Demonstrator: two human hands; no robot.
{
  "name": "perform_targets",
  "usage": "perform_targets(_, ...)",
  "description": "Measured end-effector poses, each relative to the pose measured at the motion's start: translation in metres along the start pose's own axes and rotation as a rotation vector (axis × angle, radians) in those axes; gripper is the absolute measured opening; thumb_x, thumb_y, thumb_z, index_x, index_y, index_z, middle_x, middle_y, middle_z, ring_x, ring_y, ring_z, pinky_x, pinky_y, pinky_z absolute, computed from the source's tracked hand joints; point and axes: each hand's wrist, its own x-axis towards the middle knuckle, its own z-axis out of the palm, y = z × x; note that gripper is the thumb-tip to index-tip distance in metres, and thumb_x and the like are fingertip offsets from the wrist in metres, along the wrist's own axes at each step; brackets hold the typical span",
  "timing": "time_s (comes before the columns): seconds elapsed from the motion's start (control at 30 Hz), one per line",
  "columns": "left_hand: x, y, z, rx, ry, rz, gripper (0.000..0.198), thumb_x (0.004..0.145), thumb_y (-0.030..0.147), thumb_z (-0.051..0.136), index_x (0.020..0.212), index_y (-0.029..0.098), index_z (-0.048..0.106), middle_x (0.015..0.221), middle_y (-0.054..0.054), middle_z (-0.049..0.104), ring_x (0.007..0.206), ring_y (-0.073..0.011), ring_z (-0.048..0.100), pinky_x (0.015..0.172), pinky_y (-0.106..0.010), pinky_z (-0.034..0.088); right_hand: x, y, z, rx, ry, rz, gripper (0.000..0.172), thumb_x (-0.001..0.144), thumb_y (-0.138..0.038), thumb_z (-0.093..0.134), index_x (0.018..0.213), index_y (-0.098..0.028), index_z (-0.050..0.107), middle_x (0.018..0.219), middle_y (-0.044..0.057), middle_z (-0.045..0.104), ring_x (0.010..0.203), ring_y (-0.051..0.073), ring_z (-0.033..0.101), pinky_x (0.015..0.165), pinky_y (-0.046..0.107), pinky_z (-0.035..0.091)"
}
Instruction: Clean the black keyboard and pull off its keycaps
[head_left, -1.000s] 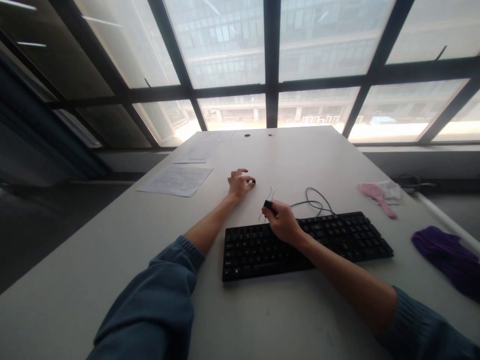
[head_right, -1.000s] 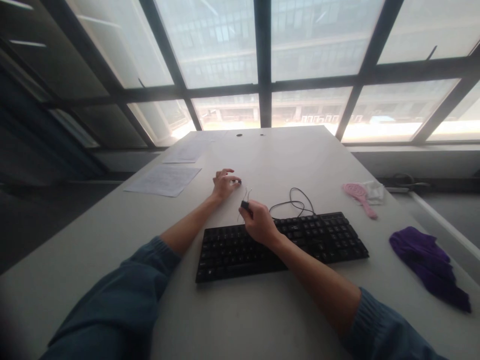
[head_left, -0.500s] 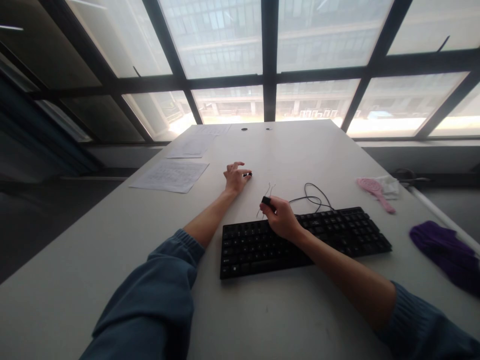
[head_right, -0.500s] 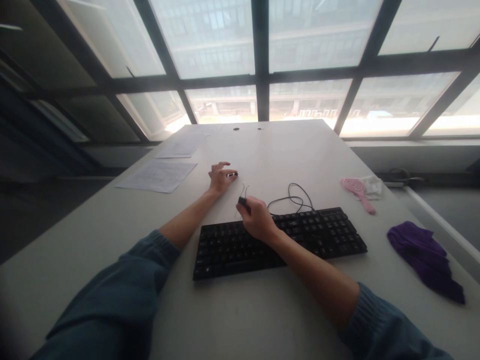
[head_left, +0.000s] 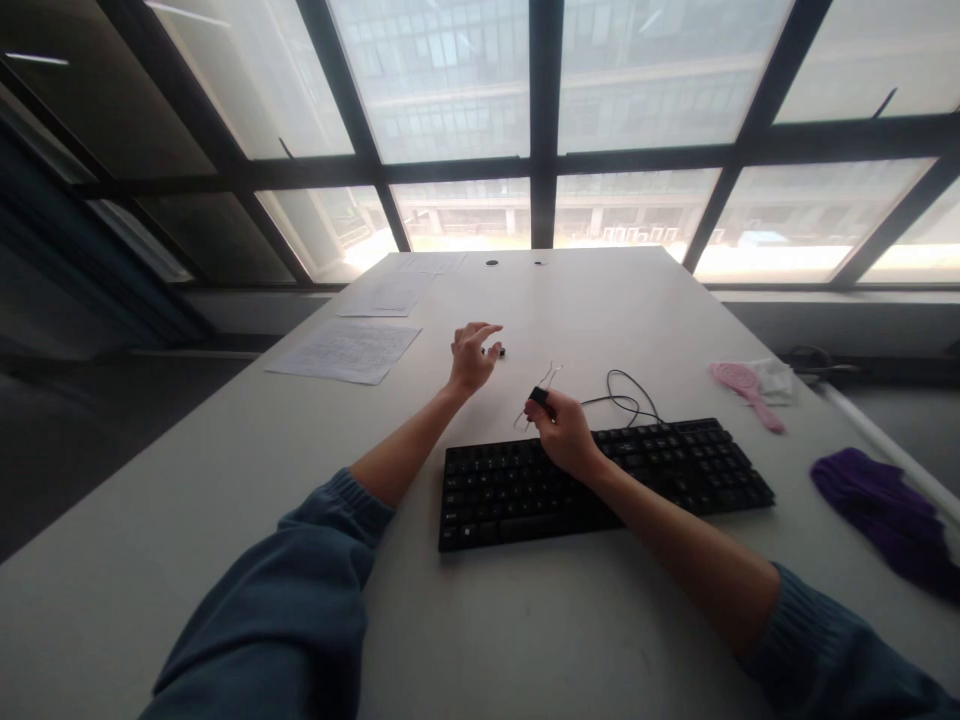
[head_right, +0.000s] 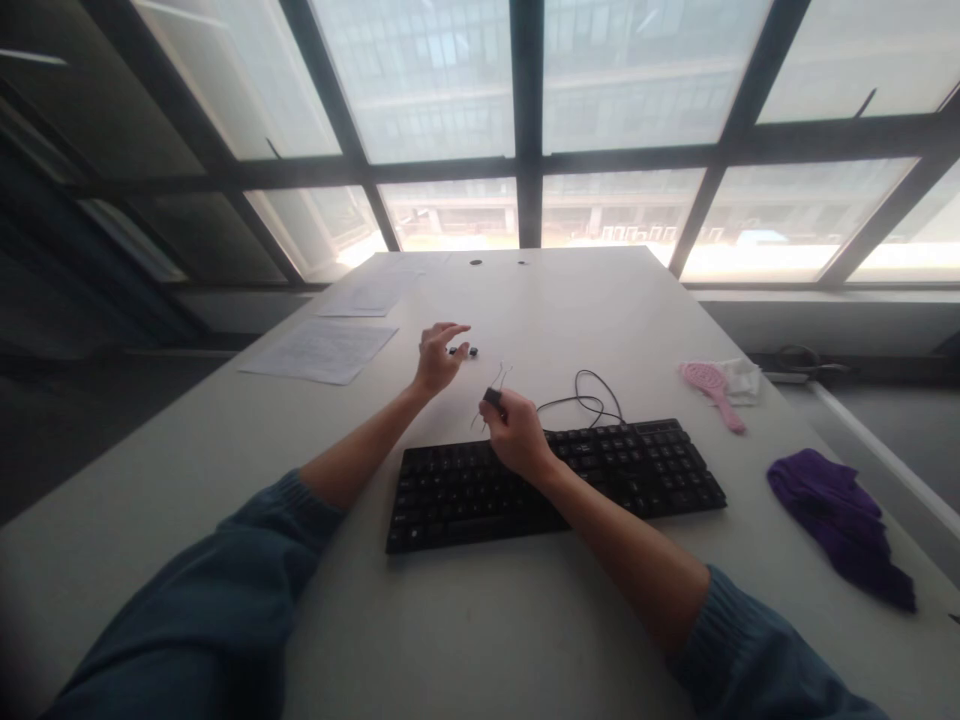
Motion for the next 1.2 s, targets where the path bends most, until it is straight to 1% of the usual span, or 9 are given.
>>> perform_targets(0.1,-0.018,0.023,-0.022,-0.205,-0.144,0.069,0.027,0.09,0.017,0.057,0.112,0.022,0.071,0.112,-0.006,0.07,0.102,-0.0221,0.062,0.096,-0.04,0.049,0.001,-0.002,-0.001,0.002,0.058,-0.045,0.021,0.092,-0.028,0.054,0.074,-0.019,0.06,0.074,0.004,0.063,0.067,0.017,0.054,0.061,0.029,0.04)
perform_targets(0.2,-0.051,0.047,-0.046,-0.348,-0.298,0.02,0.025,0.089,0.013,0.052,0.103,0.019,0.073,0.104,-0.005,0.074,0.091,-0.0186,0.067,0.081,-0.033,0.055,0.004,-0.006,-0.004,0.003,0.101,-0.082,0.02,0.092,-0.027,0.052,0.075,-0.019,0.059,0.077,0.004,0.061,0.069,0.017,0.053,0.061,0.028,0.039)
perform_targets(0.27,-0.076,0.061,-0.061,-0.353,-0.351,0.038,0.026,0.089,0.012,0.051,0.101,0.02,0.072,0.101,-0.004,0.075,0.09,-0.0184,0.068,0.08,-0.033,0.055,0.007,-0.006,-0.008,-0.002,0.056,-0.09,0.02,0.092,-0.027,0.053,0.074,-0.019,0.058,0.075,0.003,0.06,0.068,0.016,0.052,0.061,0.028,0.039)
perform_targets(0.33,-0.099,0.071,-0.071,-0.358,-0.383,0.063,0.027,0.09,0.01,0.05,0.102,0.02,0.072,0.099,-0.004,0.075,0.089,-0.0179,0.069,0.081,-0.033,0.056,0.009,-0.004,-0.013,-0.006,-0.035,-0.087,0.02,0.091,-0.026,0.053,0.073,-0.019,0.057,0.071,0.002,0.059,0.067,0.016,0.051,0.062,0.028,0.039)
perform_targets(0.43,-0.121,0.079,-0.075,-0.343,-0.403,0.092,0.033,0.089,0.007,0.048,0.11,0.022,0.07,0.1,-0.003,0.074,0.09,-0.0179,0.069,0.085,-0.033,0.056,0.01,0.002,-0.018,-0.002,-0.14,-0.065,0.02,0.092,-0.026,0.05,0.073,-0.019,0.055,0.069,0.0,0.058,0.066,0.015,0.052,0.063,0.028,0.038)
perform_targets(0.6,-0.129,0.08,-0.068,-0.328,-0.365,0.072,0.039,0.084,0.001,0.047,0.11,0.022,0.068,0.102,-0.003,0.072,0.093,-0.0188,0.067,0.091,-0.036,0.054,0.006,0.006,-0.018,-0.044,-0.21,-0.064,0.023,0.093,-0.028,0.049,0.072,-0.019,0.052,0.069,-0.001,0.055,0.065,0.014,0.048,0.061,0.027,0.035)
perform_targets(0.8,-0.132,0.079,-0.068,-0.324,-0.378,0.07,0.045,0.082,-0.001,0.046,0.114,0.022,0.067,0.102,-0.003,0.071,0.094,-0.0192,0.065,0.093,-0.037,0.052,0.005,0.006,-0.018,-0.069,-0.253,-0.07,0.023,0.093,-0.025,0.05,0.071,-0.019,0.052,0.068,-0.002,0.054,0.066,0.014,0.046,0.062,0.026,0.033)
perform_targets(1.0,-0.135,0.08,-0.068,-0.277,-0.39,0.095,0.041,0.085,0.002,0.046,0.114,0.022,0.066,0.106,-0.004,0.069,0.102,-0.0209,0.062,0.097,-0.037,0.049,0.006,0.005,-0.021,-0.071,-0.288,-0.095,0.022,0.092,-0.022,0.051,0.07,-0.019,0.051,0.069,-0.002,0.053,0.067,0.014,0.046,0.063,0.027,0.033)
perform_targets(1.2,-0.135,0.081,-0.069,-0.264,-0.395,0.126,0.034,0.087,0.004,0.047,0.11,0.021,0.066,0.104,-0.005,0.069,0.103,-0.0221,0.061,0.096,-0.038,0.048,0.003,0.0,-0.025,-0.073,-0.303,-0.169,0.022,0.092,-0.018,0.051,0.07,-0.019,0.051,0.072,-0.001,0.053,0.068,0.014,0.046,0.065,0.027,0.034)
